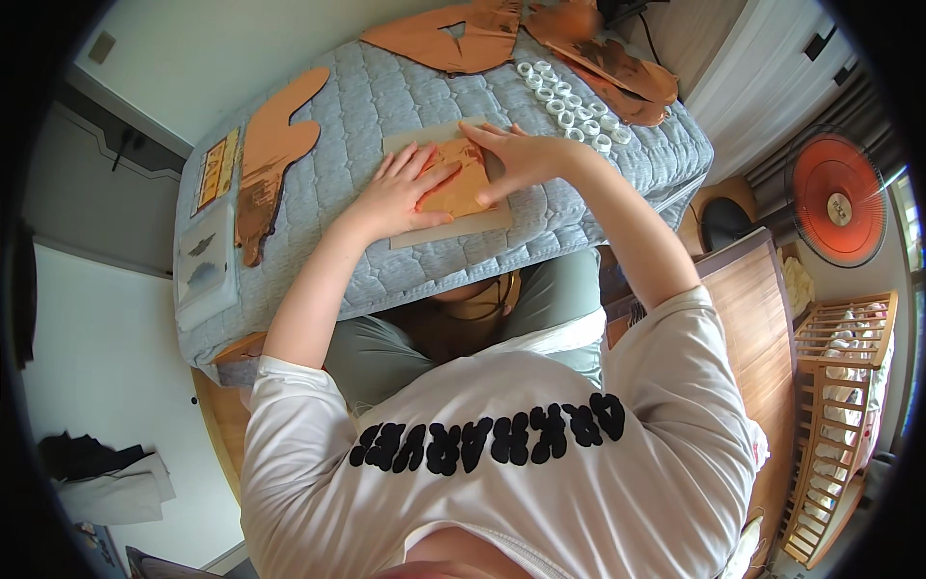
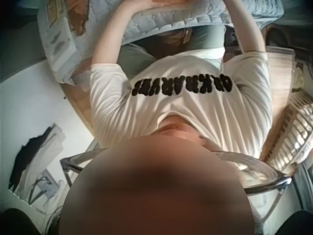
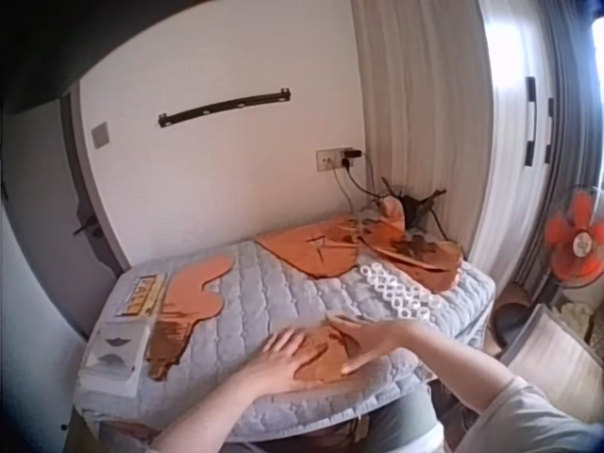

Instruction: The person folds metallic letter-shaped foil balloons by hand, then places each one into a plastic sleeve with a cardboard insert to create finished packages.

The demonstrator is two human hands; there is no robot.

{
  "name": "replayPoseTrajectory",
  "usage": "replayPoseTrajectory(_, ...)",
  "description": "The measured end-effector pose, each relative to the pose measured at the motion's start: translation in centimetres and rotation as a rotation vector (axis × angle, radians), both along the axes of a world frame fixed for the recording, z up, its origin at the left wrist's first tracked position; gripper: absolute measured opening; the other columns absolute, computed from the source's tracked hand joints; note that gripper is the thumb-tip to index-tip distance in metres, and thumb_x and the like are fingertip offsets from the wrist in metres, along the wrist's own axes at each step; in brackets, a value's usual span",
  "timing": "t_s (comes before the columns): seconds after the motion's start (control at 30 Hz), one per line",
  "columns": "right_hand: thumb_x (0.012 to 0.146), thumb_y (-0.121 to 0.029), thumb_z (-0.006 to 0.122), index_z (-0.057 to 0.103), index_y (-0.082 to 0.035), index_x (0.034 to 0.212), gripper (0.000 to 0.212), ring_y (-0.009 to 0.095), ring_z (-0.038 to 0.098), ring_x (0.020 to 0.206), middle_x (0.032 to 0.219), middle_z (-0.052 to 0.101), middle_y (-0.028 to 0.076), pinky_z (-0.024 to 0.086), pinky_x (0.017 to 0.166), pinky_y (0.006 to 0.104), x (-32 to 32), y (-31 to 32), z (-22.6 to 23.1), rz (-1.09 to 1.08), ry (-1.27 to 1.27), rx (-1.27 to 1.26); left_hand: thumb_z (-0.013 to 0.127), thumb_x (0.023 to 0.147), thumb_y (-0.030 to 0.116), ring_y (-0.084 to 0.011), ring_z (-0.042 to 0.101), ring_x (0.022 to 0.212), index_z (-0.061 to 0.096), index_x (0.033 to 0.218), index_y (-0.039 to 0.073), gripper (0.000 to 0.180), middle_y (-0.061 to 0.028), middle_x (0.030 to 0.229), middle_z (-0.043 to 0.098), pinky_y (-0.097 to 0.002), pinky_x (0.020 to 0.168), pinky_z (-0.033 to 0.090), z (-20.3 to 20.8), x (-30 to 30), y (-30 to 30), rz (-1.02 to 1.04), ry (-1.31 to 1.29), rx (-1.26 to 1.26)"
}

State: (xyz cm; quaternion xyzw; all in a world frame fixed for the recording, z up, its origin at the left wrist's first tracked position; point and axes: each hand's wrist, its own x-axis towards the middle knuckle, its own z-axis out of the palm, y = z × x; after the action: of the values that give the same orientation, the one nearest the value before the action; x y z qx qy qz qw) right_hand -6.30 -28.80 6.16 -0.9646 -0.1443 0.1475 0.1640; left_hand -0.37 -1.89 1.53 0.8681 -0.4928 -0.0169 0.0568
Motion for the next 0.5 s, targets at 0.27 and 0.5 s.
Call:
replayPoseTrajectory(0.27, 0.097, -0.062, 0.055, 0.038, -0.001, 0.155, 0.086, 0.041, 0.032, 0.15, 0.158, 0.039, 0.024, 0.023, 0.124, 0.0507, -0.3, 8.5, -5.0, -0.142, -0.583, 0.169, 0.067, 0.084, 0.068, -0.035, 0.012, 0.158, 0.028, 0.162, 0.026, 0.097, -0.0139, 0.17, 0.017, -0.0526, 0.127, 0.01, 1.0, -0.5, -0.7, 0.072, 0.095, 0.039)
replayPoseTrajectory(0.5, 0.093, -0.072, 0.049, 0.04, -0.004, 0.154, 0.092, 0.041, 0.037, 0.146, 0.154, 0.047, 0.018, 0.026, 0.122, 0.052, -0.4, 9.0, -6.2, -0.164, -0.623, 0.073, 0.071, 0.082, 0.065, -0.0342, 0.013, 0.158, 0.022, 0.164, 0.02, 0.105, -0.0145, 0.17, 0.018, -0.0522, 0.128, 0.01, -0.3, 0.0, 0.0, 0.101, 0.003, 0.07)
